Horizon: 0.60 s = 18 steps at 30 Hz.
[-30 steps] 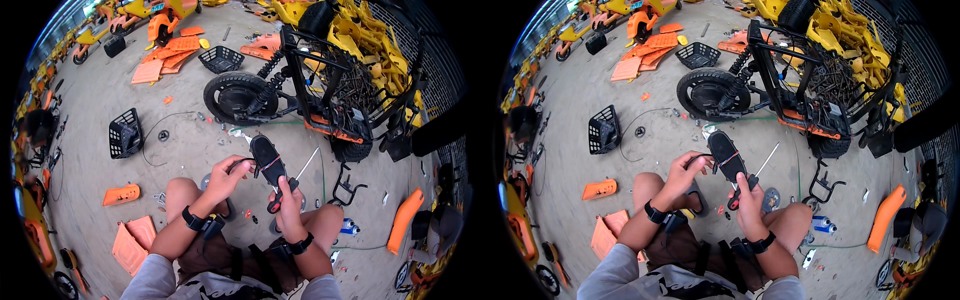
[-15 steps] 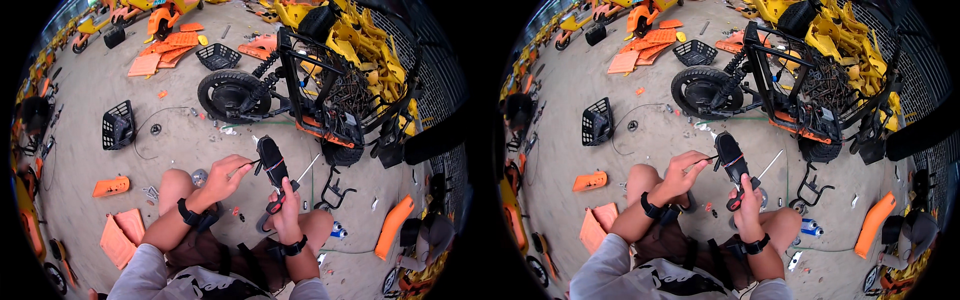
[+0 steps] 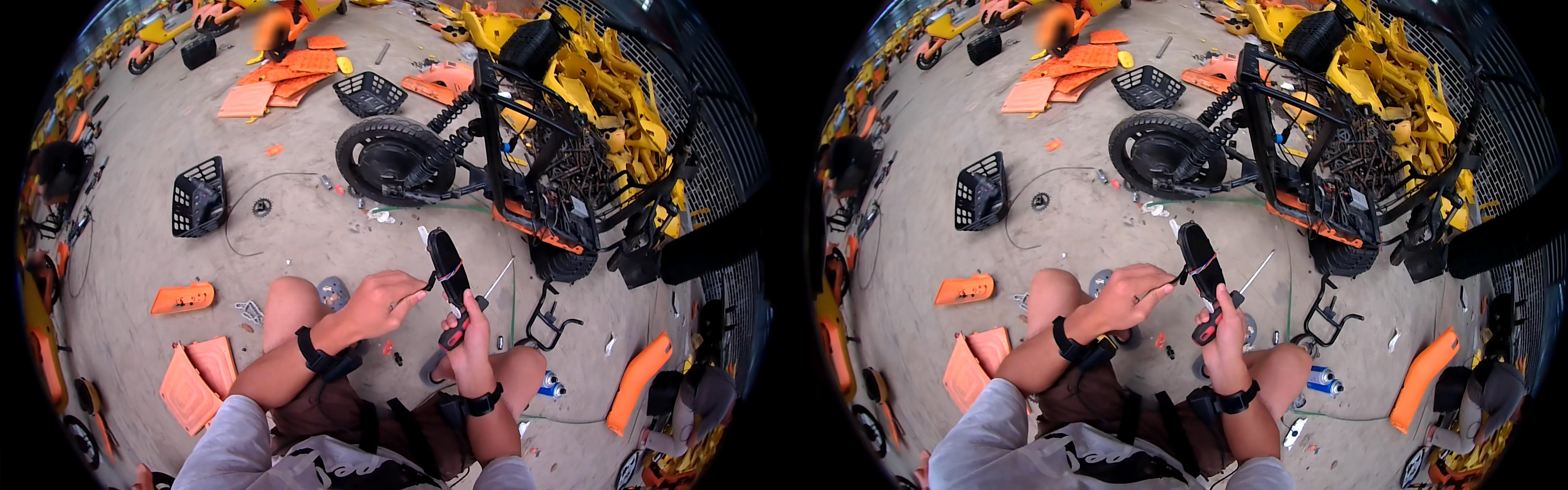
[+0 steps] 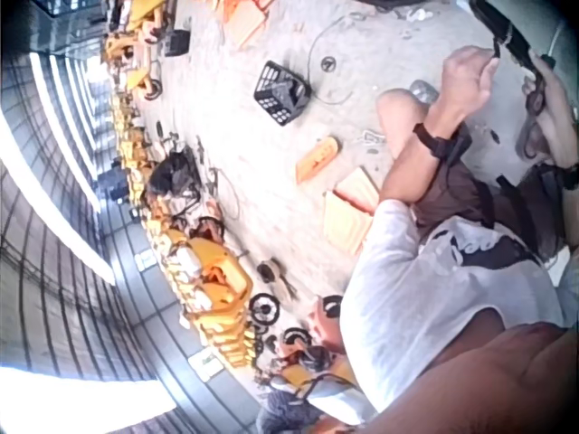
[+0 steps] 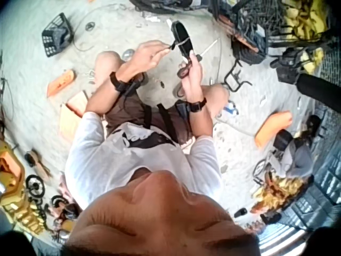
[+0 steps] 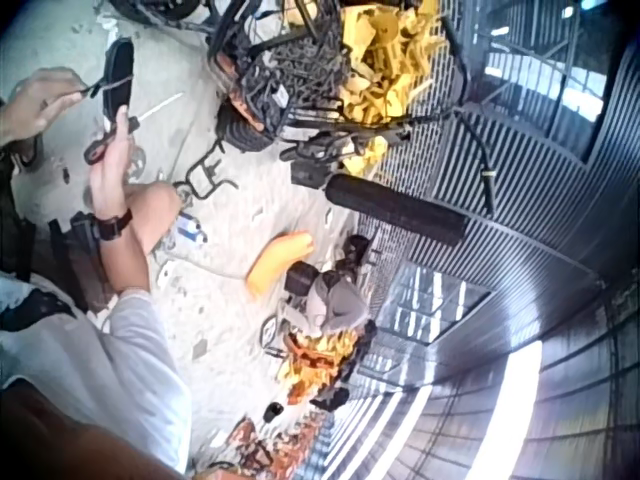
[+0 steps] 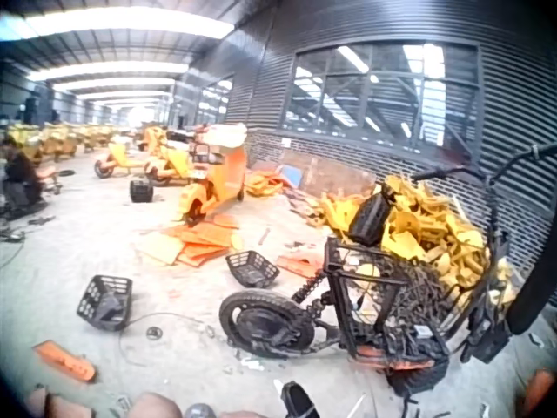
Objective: The person uses a screwdriver to disassemble a small electronic housing component, removing screws and separating the internal parts while sitting in a workspace.
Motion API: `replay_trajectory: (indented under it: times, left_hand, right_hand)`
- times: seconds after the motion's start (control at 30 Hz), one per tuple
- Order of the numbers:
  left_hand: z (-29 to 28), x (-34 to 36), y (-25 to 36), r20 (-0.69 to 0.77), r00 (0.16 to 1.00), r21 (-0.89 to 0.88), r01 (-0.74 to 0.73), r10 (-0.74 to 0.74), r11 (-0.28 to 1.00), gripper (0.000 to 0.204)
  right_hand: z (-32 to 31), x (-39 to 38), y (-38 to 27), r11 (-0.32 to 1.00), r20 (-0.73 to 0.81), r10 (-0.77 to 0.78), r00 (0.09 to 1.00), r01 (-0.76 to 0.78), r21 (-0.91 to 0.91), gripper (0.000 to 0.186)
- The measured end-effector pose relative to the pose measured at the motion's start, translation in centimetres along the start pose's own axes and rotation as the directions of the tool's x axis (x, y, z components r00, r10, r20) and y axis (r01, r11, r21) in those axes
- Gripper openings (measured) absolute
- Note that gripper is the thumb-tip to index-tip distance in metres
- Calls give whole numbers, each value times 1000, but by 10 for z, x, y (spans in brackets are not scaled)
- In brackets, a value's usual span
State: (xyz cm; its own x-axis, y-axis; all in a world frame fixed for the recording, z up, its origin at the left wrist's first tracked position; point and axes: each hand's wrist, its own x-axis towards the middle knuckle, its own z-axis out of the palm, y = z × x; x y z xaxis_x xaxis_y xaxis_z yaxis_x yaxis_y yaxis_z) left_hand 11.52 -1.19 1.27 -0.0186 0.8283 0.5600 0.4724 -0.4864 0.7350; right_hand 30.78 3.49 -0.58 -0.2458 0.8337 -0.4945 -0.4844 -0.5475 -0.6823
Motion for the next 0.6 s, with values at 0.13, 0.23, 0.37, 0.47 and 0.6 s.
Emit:
replay_trajectory:
  times: [0.13,0.23,0.37,0.47,0.6]
  left_hand:
    - [-9,-1,2,-33,996,-72,82,-85,994,12]
    - [-7,-8,-3,-126,991,-82,42,-53,996,12]
    - [6,-5,-10,-113,992,-73,-66,58,995,11]
    - [11,-7,-9,-167,984,-104,-79,60,991,15]
    - [15,-10,-7,-112,994,-4,-5,5,1000,22]
  right_hand:
    - [13,-5,10,933,-64,-270,961,245,-264,25]
    - [28,-17,4,839,-26,-364,931,316,-443,29]
    - [11,-15,4,676,-50,-513,857,367,-639,37]
    - [-16,0,9,419,113,-622,775,451,-788,38]
    - [0,-18,13,219,304,-638,708,545,-810,36]
